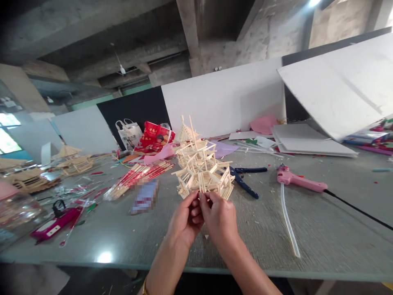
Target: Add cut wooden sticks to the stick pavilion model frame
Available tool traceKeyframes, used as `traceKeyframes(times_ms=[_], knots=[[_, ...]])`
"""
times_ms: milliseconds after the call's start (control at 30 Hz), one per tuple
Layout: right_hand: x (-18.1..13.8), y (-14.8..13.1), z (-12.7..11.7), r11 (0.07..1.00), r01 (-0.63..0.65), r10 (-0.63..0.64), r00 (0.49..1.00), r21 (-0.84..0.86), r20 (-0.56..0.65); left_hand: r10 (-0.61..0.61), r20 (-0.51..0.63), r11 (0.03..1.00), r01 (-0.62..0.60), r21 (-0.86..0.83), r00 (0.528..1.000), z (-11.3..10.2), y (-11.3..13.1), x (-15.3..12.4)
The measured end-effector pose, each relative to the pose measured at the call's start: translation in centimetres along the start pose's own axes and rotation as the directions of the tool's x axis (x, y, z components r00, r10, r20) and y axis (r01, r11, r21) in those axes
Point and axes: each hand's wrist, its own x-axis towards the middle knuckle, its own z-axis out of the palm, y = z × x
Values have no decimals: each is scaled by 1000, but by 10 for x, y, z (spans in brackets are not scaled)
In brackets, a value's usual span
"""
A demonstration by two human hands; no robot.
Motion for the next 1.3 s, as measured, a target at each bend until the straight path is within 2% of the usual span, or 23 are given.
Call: traceKeyframes(times_ms=[667, 1033, 1300], knots=[[-3, 3, 0, 998, -22, 20, 1000, 58, 22, 23, -1, 999, -23, 46, 1000, 2, 3, 2], [-5, 6, -1, 996, -10, 6, 999, 84, 44, 117, 23, 989, -119, 87, 993, 4, 3, 1], [-23, 8, -6, 978, -10, -8, 996, 207, 86, 192, 8, 971, -191, 143, 981, 3, 0, -10]])
